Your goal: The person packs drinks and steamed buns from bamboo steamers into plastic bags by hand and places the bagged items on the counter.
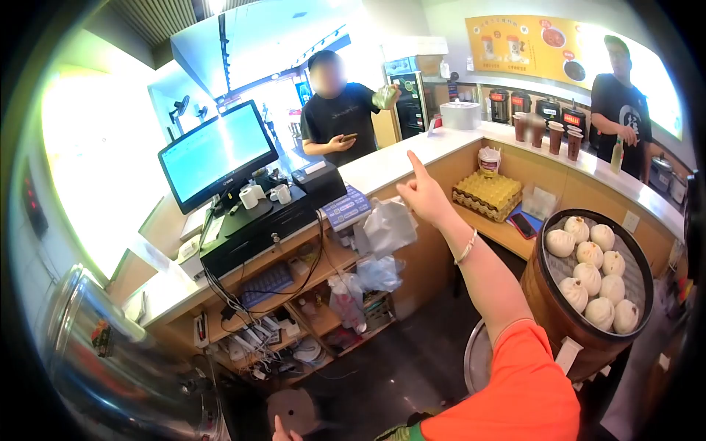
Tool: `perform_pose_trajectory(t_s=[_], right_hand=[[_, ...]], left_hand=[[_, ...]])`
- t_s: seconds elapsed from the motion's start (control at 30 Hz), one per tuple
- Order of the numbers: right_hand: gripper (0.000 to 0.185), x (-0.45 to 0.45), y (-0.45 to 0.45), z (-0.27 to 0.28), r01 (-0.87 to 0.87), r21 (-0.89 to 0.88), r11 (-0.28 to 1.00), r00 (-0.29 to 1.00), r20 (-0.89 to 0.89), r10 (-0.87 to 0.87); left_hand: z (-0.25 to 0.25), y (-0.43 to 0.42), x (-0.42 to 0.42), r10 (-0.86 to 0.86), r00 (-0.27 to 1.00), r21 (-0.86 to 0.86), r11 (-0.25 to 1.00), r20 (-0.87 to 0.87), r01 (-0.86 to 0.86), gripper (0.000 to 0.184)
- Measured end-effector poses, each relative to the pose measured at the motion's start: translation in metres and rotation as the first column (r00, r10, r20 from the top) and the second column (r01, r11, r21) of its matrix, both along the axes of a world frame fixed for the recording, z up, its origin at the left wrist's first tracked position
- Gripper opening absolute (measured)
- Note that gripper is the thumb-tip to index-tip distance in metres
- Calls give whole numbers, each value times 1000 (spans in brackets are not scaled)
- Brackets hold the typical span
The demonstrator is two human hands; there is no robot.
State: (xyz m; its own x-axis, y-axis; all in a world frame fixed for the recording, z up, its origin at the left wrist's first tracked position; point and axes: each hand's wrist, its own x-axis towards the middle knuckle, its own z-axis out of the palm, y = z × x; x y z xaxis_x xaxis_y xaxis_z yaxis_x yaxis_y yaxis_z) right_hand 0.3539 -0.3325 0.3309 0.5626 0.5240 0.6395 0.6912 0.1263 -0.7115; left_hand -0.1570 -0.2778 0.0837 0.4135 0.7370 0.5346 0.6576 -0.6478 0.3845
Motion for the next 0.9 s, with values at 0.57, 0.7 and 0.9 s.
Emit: perform_pose_trajectory(t_s=[0.57, 0.7, 0.9], right_hand=[[19, 66, 80, -251, -487, -421, 765, 775, -612, 157], [18, 61, 112, -295, -456, -508, 730, 704, -708, -53], [14, 118, 189, -383, -209, -358, 910, 443, -864, -238]], left_hand=[[-40, 67, 154, -424, 901, -332, 866, -91, 374, 18], [-55, 135, 216, -513, 858, -446, 770, -10, 455, 19], [-95, 228, 332, -678, 735, -700, 521, 7, 487, 25]])
